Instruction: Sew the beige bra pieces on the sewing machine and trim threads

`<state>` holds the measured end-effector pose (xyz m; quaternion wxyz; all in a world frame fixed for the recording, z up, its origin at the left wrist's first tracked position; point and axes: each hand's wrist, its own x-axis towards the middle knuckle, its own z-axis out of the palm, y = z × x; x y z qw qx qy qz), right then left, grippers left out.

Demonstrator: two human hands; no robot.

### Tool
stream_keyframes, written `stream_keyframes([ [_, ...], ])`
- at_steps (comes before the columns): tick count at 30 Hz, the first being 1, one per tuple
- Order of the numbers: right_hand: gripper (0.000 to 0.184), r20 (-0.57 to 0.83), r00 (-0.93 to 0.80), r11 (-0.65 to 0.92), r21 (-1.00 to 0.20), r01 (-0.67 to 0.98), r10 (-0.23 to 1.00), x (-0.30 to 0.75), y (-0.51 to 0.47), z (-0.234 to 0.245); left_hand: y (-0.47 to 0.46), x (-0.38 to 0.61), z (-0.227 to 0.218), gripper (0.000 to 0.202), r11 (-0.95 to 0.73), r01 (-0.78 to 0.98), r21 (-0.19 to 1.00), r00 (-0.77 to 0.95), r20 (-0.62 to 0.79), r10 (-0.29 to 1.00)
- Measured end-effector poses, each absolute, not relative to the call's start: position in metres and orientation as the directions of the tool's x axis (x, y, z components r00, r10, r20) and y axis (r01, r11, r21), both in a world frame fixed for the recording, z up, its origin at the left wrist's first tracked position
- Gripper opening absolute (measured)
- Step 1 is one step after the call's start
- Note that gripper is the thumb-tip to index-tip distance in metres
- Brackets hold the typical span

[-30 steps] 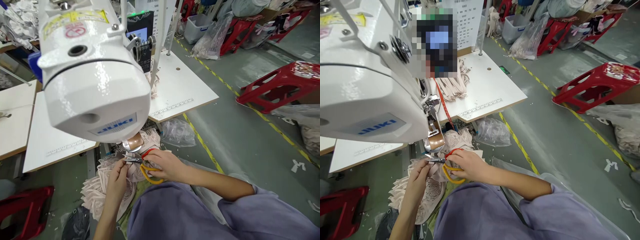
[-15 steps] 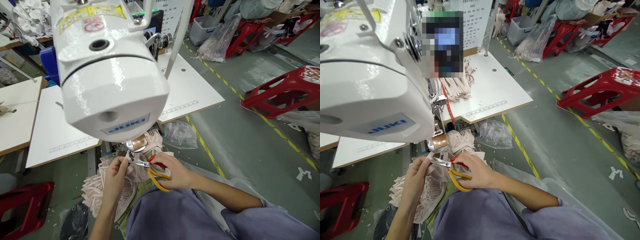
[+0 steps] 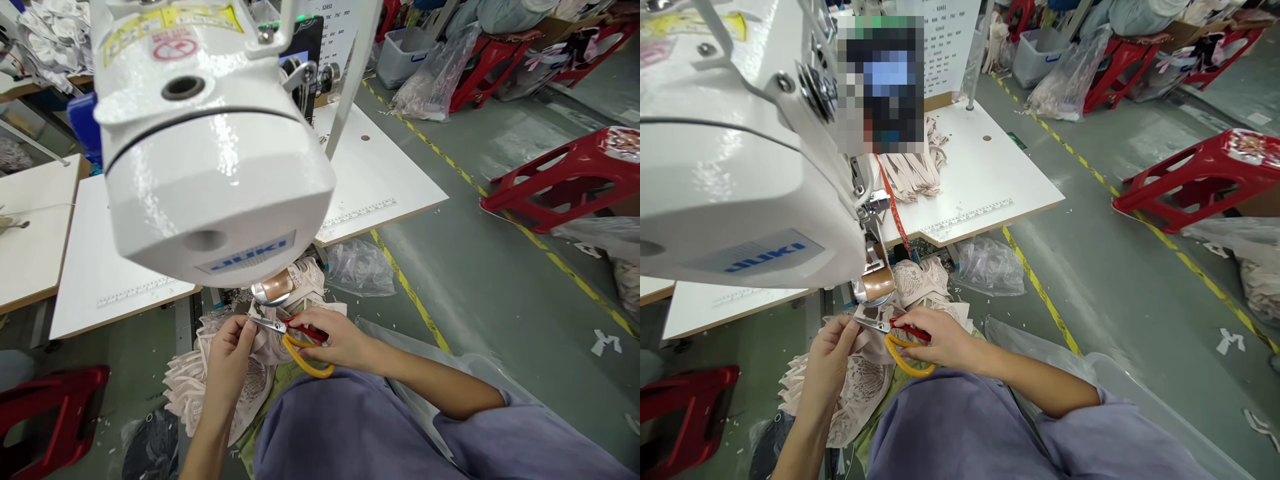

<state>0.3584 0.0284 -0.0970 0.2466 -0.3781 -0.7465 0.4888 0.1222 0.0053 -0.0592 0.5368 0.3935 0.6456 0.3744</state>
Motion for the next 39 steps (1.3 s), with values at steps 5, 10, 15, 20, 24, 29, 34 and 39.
stream_keyframes([
  [5, 0.042, -0.031, -0.549, 0.2, -0.913, 0.356, 0.835, 0.367, 0.024, -0.101, 0.007, 0.124, -0.057, 0.033, 0.38, 0.14, 0.914, -0.176, -0.355, 0.918],
  [10, 0.038, -0.062, -0.553, 0.238, -0.859, 0.454, 0.831, 0.402, 0.033, -0.095, 0.006, 0.112, -0.055, 0.028, 0.242, 0.509, 0.826, -0.252, -0.126, 0.959],
  [15, 0.035, -0.081, -0.367, 0.248, -0.602, 0.759, 0.926, 0.452, 0.089, -0.087, 0.009, 0.095, -0.051, 0.036, 0.202, 0.684, 0.701, -0.231, -0.055, 0.972],
  [20, 0.039, 0.07, -0.15, 0.165, -0.355, 0.92, 0.986, 0.486, 0.189, -0.081, 0.029, 0.092, -0.028, 0.037, 0.314, 0.478, 0.82, 0.011, -0.363, 0.932],
  [24, 0.037, 0.132, -0.188, 0.222, -0.331, 0.917, 0.973, 0.481, 0.209, -0.071, 0.037, 0.086, -0.024, 0.036, 0.208, 0.545, 0.812, 0.155, -0.341, 0.927],
  [29, 0.036, 0.049, -0.46, 0.321, -0.783, 0.533, 0.886, 0.424, 0.116, -0.072, 0.028, 0.099, -0.045, 0.031, -0.16, 0.837, 0.523, 0.18, 0.013, 0.984],
  [34, 0.078, 0.056, -0.748, 0.251, -0.956, 0.151, 0.662, 0.369, 0.043, -0.08, 0.013, 0.146, -0.05, 0.031, -0.334, 0.798, 0.502, 0.326, 0.106, 0.939],
  [39, 0.056, 0.0, -0.434, -0.074, -0.985, -0.154, 0.901, 0.348, 0.039, -0.063, 0.011, 0.188, -0.033, 0.035, -0.236, 0.702, 0.672, 0.17, 0.164, 0.972],
])
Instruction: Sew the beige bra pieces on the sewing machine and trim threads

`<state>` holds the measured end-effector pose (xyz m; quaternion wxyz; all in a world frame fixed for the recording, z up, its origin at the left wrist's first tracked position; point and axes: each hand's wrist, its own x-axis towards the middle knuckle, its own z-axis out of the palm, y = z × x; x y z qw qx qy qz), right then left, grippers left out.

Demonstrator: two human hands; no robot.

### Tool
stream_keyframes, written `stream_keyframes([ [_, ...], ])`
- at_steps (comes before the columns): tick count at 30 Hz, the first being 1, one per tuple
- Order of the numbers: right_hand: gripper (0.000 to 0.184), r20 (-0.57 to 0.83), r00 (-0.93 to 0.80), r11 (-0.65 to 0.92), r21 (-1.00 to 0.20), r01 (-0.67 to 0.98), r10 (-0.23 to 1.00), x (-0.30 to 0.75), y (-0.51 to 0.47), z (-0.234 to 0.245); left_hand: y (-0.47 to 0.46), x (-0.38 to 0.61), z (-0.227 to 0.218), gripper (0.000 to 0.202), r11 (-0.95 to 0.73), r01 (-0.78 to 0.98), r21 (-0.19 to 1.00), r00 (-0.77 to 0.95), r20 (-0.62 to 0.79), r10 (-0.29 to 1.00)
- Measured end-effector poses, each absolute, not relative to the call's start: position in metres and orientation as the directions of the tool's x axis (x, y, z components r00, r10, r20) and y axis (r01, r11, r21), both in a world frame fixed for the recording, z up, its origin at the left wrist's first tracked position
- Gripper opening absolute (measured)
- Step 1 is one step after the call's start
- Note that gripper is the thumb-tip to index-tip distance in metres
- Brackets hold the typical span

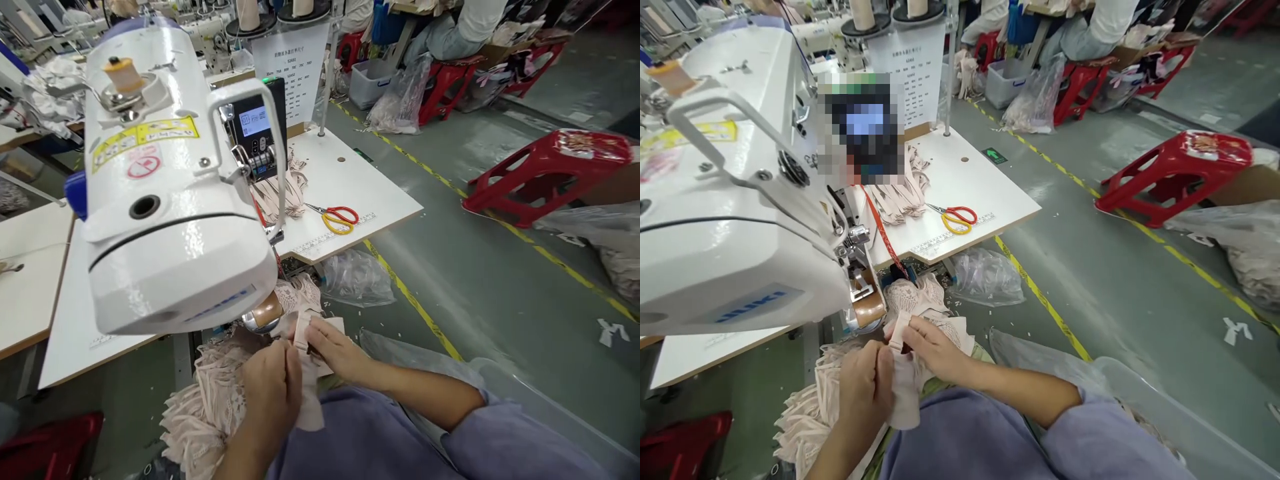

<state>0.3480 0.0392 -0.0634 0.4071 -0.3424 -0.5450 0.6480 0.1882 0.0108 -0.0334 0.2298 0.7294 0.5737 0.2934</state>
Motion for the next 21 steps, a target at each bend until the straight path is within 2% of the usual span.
stream_keyframes([
  [2, 0.04, -0.023, -0.332, -0.089, -0.979, -0.186, 0.943, 0.345, 0.049, -0.052, 0.014, 0.198, -0.024, 0.039, -0.057, 0.562, 0.825, 0.015, 0.059, 0.998],
  [3, 0.035, -0.023, -0.311, -0.086, -0.978, -0.189, 0.95, 0.344, 0.056, -0.048, 0.016, 0.201, -0.02, 0.04, 0.014, 0.504, 0.864, -0.036, 0.005, 0.999],
  [5, 0.029, -0.027, -0.306, -0.081, -0.983, -0.166, 0.952, 0.343, 0.072, -0.041, 0.018, 0.2, -0.016, 0.041, 0.087, 0.492, 0.866, -0.13, -0.025, 0.991],
  [8, 0.025, -0.02, -0.307, -0.029, -0.999, -0.025, 0.952, 0.344, 0.1, -0.038, 0.02, 0.189, -0.019, 0.029, 0.096, 0.66, 0.745, -0.227, 0.076, 0.971],
  [11, 0.022, 0.027, -0.333, 0.071, -0.99, 0.119, 0.943, 0.344, 0.125, -0.037, 0.023, 0.175, -0.03, 0.03, -0.093, 0.857, 0.507, -0.053, 0.266, 0.962],
  [14, 0.02, 0.066, -0.384, 0.133, -0.98, 0.15, 0.921, 0.341, 0.143, -0.035, 0.027, 0.165, -0.038, 0.028, -0.227, 0.933, 0.279, 0.119, 0.357, 0.926],
  [17, 0.018, 0.105, -0.409, 0.214, -0.949, 0.232, 0.906, 0.336, 0.156, -0.032, 0.032, 0.16, -0.038, 0.03, -0.207, 0.953, 0.221, 0.114, 0.369, 0.922],
  [21, 0.017, 0.131, -0.424, 0.3, -0.883, 0.36, 0.896, 0.332, 0.166, -0.031, 0.036, 0.158, -0.033, 0.025, -0.197, 0.941, 0.276, 0.088, 0.362, 0.928],
])
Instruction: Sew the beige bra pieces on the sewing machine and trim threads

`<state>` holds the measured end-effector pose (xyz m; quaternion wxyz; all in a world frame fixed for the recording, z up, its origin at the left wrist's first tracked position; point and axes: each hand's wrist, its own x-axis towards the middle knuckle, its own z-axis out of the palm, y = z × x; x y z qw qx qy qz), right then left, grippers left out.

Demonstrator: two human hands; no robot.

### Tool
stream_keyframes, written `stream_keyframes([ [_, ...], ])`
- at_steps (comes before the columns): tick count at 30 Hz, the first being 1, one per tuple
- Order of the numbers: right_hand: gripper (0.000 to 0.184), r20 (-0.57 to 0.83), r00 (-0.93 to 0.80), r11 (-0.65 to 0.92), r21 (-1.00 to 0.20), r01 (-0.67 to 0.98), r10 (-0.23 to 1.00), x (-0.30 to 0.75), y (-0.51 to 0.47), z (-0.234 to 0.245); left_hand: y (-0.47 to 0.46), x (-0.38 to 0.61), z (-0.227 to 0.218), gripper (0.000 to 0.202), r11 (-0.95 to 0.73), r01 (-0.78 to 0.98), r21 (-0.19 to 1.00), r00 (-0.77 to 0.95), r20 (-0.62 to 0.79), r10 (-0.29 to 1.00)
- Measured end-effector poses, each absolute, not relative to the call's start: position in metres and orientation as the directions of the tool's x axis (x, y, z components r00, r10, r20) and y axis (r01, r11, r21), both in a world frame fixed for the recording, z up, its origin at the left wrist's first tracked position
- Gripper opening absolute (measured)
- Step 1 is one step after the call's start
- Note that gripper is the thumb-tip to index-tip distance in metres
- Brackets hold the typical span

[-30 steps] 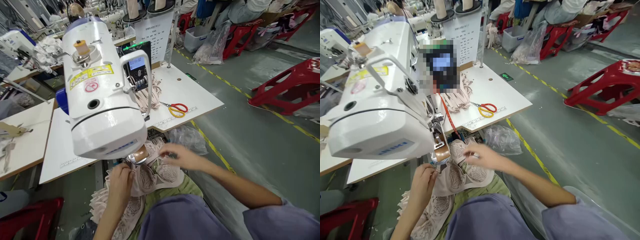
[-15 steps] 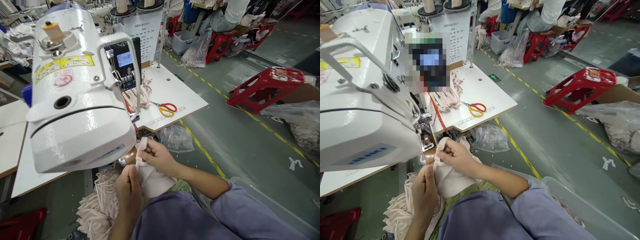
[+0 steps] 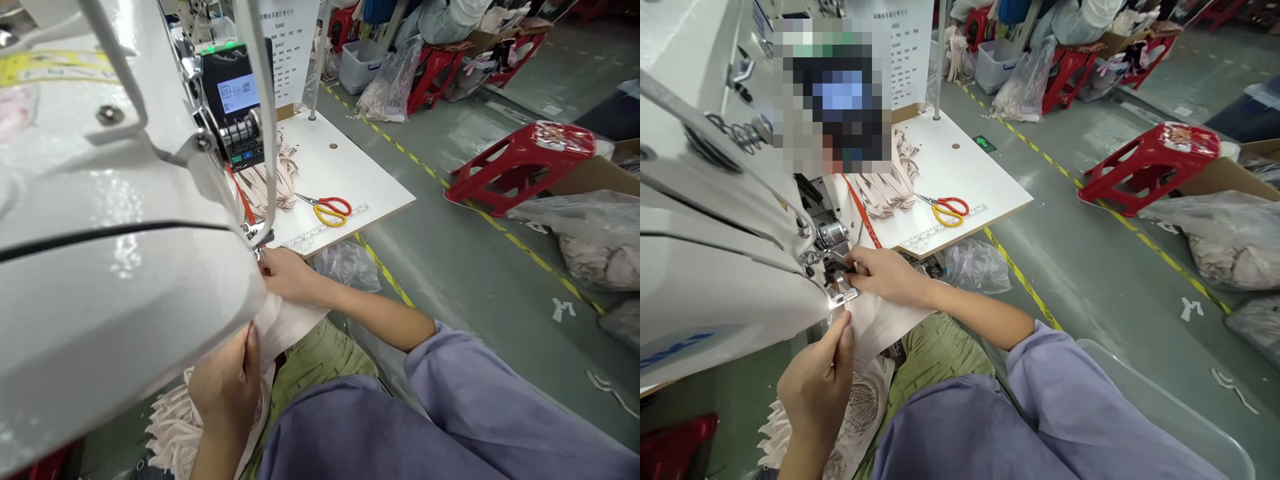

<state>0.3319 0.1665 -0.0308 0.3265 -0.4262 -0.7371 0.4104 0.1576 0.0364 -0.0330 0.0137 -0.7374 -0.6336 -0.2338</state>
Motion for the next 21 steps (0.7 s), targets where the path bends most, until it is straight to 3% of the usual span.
stream_keyframes([
  [4, 0.017, 0.121, -0.431, 0.32, -0.847, 0.425, 0.894, 0.3301, 0.1696, -0.031, 0.0375, 0.1537, -0.0339, 0.022, -0.176, 0.931, 0.321, 0.053, 0.356, 0.933],
  [10, 0.016, 0.12, -0.433, 0.309, -0.864, 0.398, 0.893, 0.3293, 0.1681, -0.0294, 0.0351, 0.1495, -0.0407, 0.02, -0.231, 0.96, 0.161, 0.157, 0.373, 0.914],
  [15, 0.014, 0.118, -0.437, 0.298, -0.88, 0.37, 0.892, 0.3297, 0.168, -0.0297, 0.0368, 0.1528, -0.0368, 0.029, -0.237, 0.964, 0.123, 0.173, 0.389, 0.905],
  [21, 0.012, 0.117, -0.438, 0.287, -0.893, 0.346, 0.891, 0.3296, 0.1684, -0.0294, 0.0367, 0.1509, -0.0369, 0.025, -0.253, 0.964, 0.081, 0.206, 0.372, 0.905],
])
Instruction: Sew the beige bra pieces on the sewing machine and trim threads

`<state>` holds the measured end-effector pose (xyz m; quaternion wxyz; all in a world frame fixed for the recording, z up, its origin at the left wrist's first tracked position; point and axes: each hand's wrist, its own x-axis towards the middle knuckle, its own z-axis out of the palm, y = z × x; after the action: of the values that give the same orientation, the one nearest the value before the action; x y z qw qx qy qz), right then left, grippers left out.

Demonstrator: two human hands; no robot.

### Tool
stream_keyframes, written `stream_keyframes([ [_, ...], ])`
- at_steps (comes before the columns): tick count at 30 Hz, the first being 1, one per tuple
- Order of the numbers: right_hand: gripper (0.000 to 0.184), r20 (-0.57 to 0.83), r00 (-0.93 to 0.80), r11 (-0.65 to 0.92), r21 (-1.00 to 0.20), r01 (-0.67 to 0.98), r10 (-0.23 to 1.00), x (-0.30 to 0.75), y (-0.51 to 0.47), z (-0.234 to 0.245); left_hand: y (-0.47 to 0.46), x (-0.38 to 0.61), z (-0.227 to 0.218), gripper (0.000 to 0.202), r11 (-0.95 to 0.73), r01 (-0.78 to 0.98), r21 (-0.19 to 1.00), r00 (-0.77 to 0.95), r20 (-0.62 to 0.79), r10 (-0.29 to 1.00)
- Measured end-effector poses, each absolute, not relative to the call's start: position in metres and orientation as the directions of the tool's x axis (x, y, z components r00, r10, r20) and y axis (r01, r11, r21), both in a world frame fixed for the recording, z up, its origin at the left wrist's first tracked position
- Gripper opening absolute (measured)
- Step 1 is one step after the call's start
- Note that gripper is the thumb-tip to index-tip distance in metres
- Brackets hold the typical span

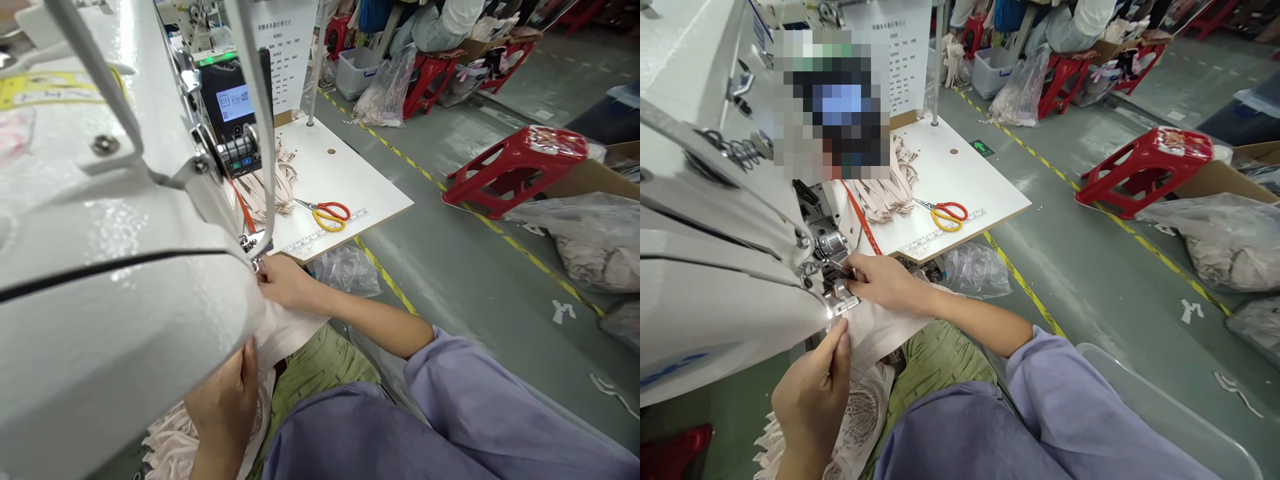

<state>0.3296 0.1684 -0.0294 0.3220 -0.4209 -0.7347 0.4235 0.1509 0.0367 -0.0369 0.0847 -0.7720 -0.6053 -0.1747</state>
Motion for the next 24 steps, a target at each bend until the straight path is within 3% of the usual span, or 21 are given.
stream_keyframes([
  [10, 0.011, 0.108, -0.437, 0.281, -0.892, 0.354, 0.893, 0.331, 0.167, -0.026, 0.043, 0.157, -0.028, 0.033, -0.28, 0.96, 0.009, 0.246, 0.451, 0.858],
  [16, 0.015, 0.122, -0.415, 0.284, -0.891, 0.354, 0.901, 0.328, 0.167, -0.031, 0.04, 0.15, -0.029, 0.032, -0.268, 0.963, -0.011, 0.251, 0.389, 0.886],
  [24, 0.014, 0.135, -0.386, 0.279, -0.896, 0.346, 0.912, 0.328, 0.165, -0.035, 0.041, 0.146, -0.027, 0.024, -0.294, 0.956, -0.008, 0.271, 0.412, 0.87],
])
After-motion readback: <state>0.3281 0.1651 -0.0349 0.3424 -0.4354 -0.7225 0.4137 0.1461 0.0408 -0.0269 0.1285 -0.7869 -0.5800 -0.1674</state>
